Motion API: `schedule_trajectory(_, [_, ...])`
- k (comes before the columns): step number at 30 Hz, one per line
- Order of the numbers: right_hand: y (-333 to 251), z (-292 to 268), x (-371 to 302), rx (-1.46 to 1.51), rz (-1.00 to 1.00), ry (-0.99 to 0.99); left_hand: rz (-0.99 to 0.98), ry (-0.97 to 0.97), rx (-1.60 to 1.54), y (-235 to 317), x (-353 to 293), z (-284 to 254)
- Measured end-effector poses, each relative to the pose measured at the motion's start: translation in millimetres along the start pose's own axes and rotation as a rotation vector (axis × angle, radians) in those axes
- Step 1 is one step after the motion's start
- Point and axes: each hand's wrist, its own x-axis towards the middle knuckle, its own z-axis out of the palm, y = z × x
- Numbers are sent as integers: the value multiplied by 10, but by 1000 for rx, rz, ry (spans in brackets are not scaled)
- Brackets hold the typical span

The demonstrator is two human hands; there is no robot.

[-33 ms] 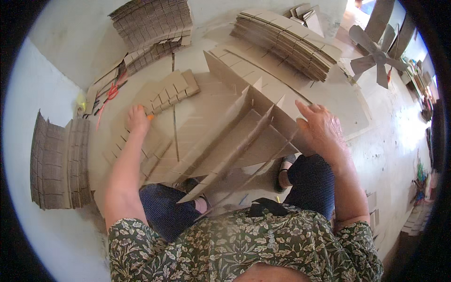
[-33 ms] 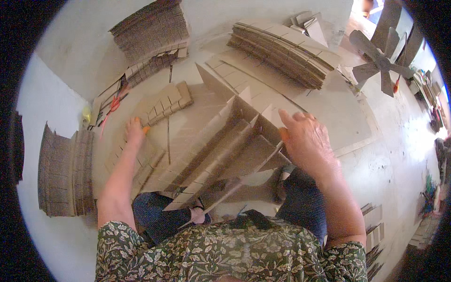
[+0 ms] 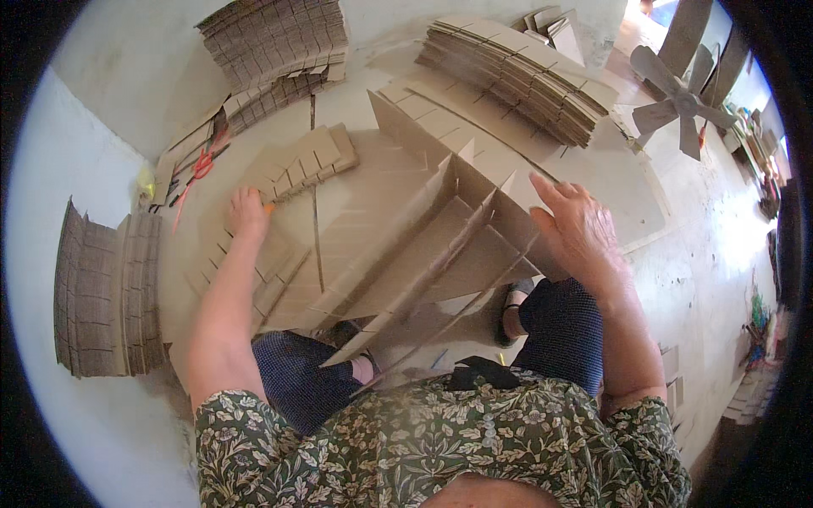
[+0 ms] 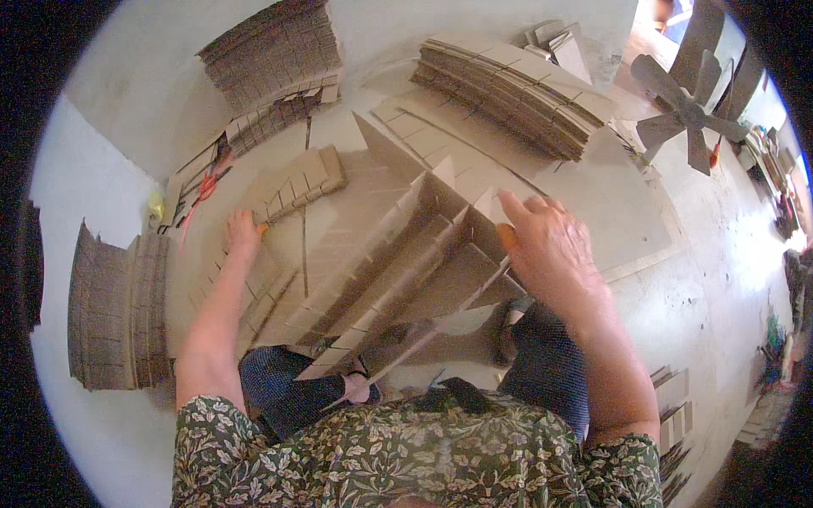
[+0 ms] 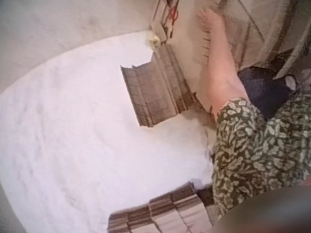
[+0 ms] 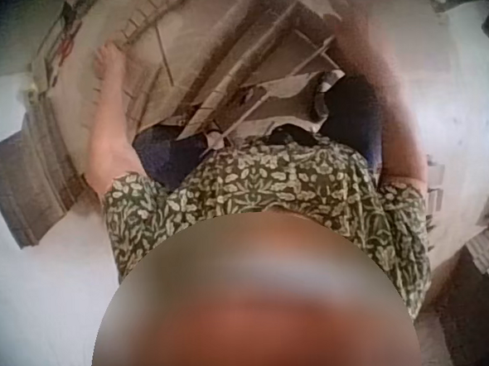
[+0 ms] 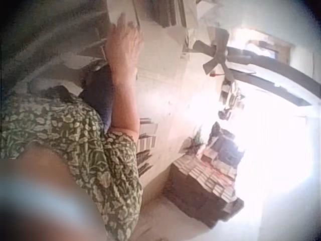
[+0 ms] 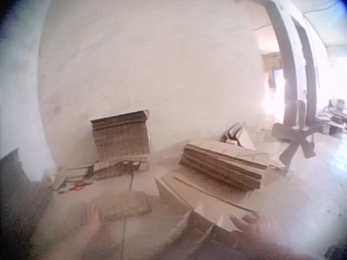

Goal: The person sits on the floor and repeatedly folds pre-scored cardboard sheets into grid-like dividers, then stacks the finished pieces. The person handles multiple cardboard sheets one at a time, folding along scored lines and placing completed units into a growing stack.

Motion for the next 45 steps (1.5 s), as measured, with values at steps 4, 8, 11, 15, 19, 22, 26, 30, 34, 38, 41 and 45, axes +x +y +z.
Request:
schedule_trajectory(4, [-196, 237, 323, -5, -13, 4, 65, 138, -47, 214, 116, 1])
schedule_trajectory(8, [-181, 595, 620, -58, -61, -37, 147, 210, -146, 415, 22, -246])
schedule_trajectory(11, [-232, 632, 763, -16, -36, -98, 203, 157, -78, 468, 36, -311])
schedule_trajectory(15, [-205, 684, 919, 89, -56, -191, 272, 166, -162, 378, 223, -209])
schedule_trajectory(19, [-145, 805, 999, 119, -92, -158, 250, 182, -388, 256, 295, -209])
schedule_trajectory(22, [-130, 815, 1015, 147, -123, -141, 267, 260, -277, 339, 274, -285])
schedule_trajectory(26, [-105, 787, 980, 105, -123, -176, 325, 298, -85, 358, 336, -328])
schedule_trajectory(30, [-110, 696, 809, 136, -150, -199, 311, 167, -614, 292, 427, -336])
schedule_trajectory(34, [-93, 561, 579, 281, -289, -53, 389, 107, -633, 567, 479, -607])
schedule_trajectory(38, [-45, 470, 416, 288, -310, 6, 280, -142, -852, 1132, 164, -913])
schedule_trajectory(41, [37, 488, 345, 301, -301, 57, 220, -256, -885, 1529, -80, -997])
schedule_trajectory(45, [74, 514, 326, 347, -361, 130, 315, -429, -945, 1680, -262, -911])
